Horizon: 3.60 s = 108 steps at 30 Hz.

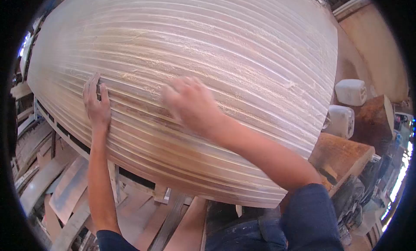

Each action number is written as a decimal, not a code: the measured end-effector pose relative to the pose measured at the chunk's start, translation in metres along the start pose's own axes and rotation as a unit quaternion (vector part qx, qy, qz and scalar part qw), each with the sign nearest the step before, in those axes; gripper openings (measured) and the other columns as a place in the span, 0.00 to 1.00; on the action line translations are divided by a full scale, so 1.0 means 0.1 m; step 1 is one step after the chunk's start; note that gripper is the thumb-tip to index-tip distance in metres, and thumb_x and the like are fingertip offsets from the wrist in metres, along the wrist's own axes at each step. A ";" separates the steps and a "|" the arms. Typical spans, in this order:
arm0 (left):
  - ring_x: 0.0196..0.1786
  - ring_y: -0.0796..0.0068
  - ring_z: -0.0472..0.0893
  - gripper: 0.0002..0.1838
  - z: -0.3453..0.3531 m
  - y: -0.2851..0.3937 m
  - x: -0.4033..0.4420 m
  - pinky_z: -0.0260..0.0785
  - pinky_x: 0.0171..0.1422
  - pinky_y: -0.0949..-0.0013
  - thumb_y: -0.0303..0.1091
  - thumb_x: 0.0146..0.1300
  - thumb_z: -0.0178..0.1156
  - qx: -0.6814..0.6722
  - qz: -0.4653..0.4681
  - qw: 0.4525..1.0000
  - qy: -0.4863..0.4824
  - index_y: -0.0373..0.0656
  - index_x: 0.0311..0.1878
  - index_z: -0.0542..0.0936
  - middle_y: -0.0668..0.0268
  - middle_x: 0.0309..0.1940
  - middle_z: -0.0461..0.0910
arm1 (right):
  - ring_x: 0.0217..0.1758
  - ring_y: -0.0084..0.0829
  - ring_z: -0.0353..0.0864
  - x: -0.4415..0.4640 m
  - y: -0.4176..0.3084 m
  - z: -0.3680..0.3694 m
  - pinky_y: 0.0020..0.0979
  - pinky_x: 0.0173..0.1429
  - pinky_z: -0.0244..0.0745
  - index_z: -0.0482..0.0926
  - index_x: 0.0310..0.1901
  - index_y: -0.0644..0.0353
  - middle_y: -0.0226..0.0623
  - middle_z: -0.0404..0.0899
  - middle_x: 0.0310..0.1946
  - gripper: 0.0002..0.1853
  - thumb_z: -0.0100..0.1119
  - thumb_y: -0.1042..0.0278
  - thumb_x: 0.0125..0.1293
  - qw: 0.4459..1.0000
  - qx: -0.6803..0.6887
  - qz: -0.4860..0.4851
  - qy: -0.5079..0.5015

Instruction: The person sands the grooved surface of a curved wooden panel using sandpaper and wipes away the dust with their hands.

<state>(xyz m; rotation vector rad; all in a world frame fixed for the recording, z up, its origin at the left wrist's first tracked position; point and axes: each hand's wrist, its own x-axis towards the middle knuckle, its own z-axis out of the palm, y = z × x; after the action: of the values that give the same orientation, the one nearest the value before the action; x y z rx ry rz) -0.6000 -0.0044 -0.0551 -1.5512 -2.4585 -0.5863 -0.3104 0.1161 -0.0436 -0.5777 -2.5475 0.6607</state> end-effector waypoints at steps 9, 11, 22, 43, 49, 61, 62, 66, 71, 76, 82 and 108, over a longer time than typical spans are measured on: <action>0.71 0.51 0.74 0.21 0.02 0.00 0.00 0.62 0.78 0.51 0.36 0.76 0.55 0.005 0.004 1.000 0.003 0.38 0.66 0.79 0.53 0.65 0.78 | 0.38 0.41 0.82 0.00 0.00 0.01 0.42 0.46 0.78 0.79 0.40 0.61 0.40 0.80 0.33 0.04 0.64 0.78 0.65 1.000 -0.017 0.009 -0.018; 0.71 0.50 0.74 0.21 0.02 -0.01 -0.02 0.62 0.78 0.51 0.36 0.76 0.55 0.000 0.005 1.000 -0.004 0.38 0.66 0.79 0.53 0.65 0.78 | 0.39 0.40 0.82 0.05 -0.03 0.03 0.41 0.45 0.78 0.80 0.41 0.61 0.41 0.80 0.35 0.05 0.64 0.77 0.65 1.000 -0.003 0.001 0.002; 0.70 0.49 0.74 0.21 0.01 0.02 -0.03 0.64 0.77 0.51 0.37 0.77 0.54 -0.003 0.009 1.000 0.007 0.36 0.66 0.79 0.51 0.65 0.78 | 0.43 0.41 0.84 -0.11 0.00 -0.05 0.43 0.50 0.79 0.79 0.41 0.62 0.42 0.83 0.39 0.05 0.64 0.77 0.64 1.000 -0.016 0.005 -0.007; 0.69 0.49 0.75 0.20 -0.01 0.02 0.00 0.65 0.76 0.53 0.36 0.78 0.54 0.020 0.018 1.000 0.007 0.35 0.66 0.79 0.50 0.64 0.79 | 0.47 0.43 0.82 -0.01 -0.10 0.03 0.45 0.53 0.77 0.80 0.43 0.62 0.43 0.82 0.38 0.08 0.62 0.79 0.62 0.998 -0.029 0.029 -0.040; 0.70 0.50 0.74 0.21 0.01 0.04 0.00 0.64 0.77 0.51 0.36 0.77 0.54 -0.008 0.009 1.000 0.002 0.35 0.66 0.79 0.51 0.65 0.78 | 0.45 0.43 0.82 -0.57 0.06 -0.34 0.46 0.52 0.77 0.79 0.41 0.63 0.43 0.80 0.37 0.08 0.64 0.80 0.61 0.999 0.036 0.029 0.011; 0.70 0.48 0.74 0.20 -0.03 0.10 0.01 0.64 0.77 0.52 0.36 0.79 0.53 0.007 -0.010 1.000 -0.004 0.34 0.66 0.79 0.49 0.66 0.78 | 0.47 0.44 0.83 -0.67 0.10 -0.48 0.46 0.53 0.79 0.79 0.38 0.63 0.45 0.82 0.39 0.02 0.60 0.76 0.65 0.999 0.027 0.036 0.003; 0.71 0.48 0.74 0.20 -0.03 0.09 0.01 0.64 0.77 0.52 0.36 0.78 0.53 0.006 -0.009 1.000 -0.002 0.35 0.66 0.79 0.49 0.66 0.78 | 0.47 0.44 0.83 -0.71 0.10 -0.54 0.45 0.54 0.79 0.78 0.37 0.63 0.45 0.81 0.39 0.02 0.60 0.76 0.65 0.998 0.038 0.050 0.001; 0.70 0.49 0.74 0.20 -0.01 0.03 0.00 0.64 0.76 0.52 0.35 0.78 0.54 0.003 0.010 1.000 0.003 0.35 0.66 0.79 0.49 0.66 0.78 | 0.43 0.44 0.85 -0.13 0.02 -0.06 0.44 0.50 0.80 0.81 0.39 0.62 0.44 0.83 0.38 0.03 0.63 0.74 0.67 0.999 0.025 0.033 -0.021; 0.70 0.49 0.74 0.20 0.01 0.01 -0.02 0.63 0.77 0.52 0.36 0.77 0.54 -0.012 0.007 1.000 0.002 0.36 0.66 0.79 0.50 0.65 0.78 | 0.42 0.43 0.83 -0.26 0.04 -0.13 0.45 0.48 0.79 0.79 0.39 0.62 0.44 0.81 0.36 0.03 0.64 0.75 0.67 0.999 0.015 0.031 -0.002; 0.70 0.49 0.74 0.21 -0.03 0.05 0.03 0.63 0.77 0.50 0.36 0.76 0.55 -0.005 -0.007 1.000 0.003 0.37 0.66 0.80 0.50 0.66 0.78 | 0.41 0.43 0.82 -0.30 0.02 -0.23 0.46 0.47 0.78 0.78 0.38 0.62 0.43 0.78 0.34 0.05 0.65 0.74 0.66 0.997 0.050 0.050 -0.002; 0.71 0.48 0.74 0.21 -0.01 0.01 0.02 0.63 0.78 0.52 0.37 0.78 0.53 0.003 0.015 1.000 0.011 0.37 0.67 0.79 0.50 0.66 0.78 | 0.37 0.42 0.81 -0.20 0.00 -0.20 0.46 0.45 0.78 0.78 0.38 0.61 0.42 0.78 0.33 0.04 0.65 0.74 0.66 0.999 0.022 0.043 -0.024; 0.72 0.49 0.72 0.21 -0.01 0.00 -0.01 0.62 0.79 0.53 0.35 0.76 0.55 0.014 -0.003 1.000 0.002 0.38 0.68 0.78 0.51 0.67 0.77 | 0.37 0.41 0.82 -0.03 -0.01 -0.25 0.43 0.40 0.76 0.87 0.44 0.56 0.39 0.80 0.33 0.08 0.69 0.73 0.63 0.996 0.046 0.046 -0.069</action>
<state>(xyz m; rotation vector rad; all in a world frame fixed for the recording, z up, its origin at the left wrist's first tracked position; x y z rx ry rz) -0.5995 -0.0060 -0.0548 -1.5309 -2.4581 -0.5544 -0.2955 0.1225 -0.0247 -0.6400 -2.6127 0.8729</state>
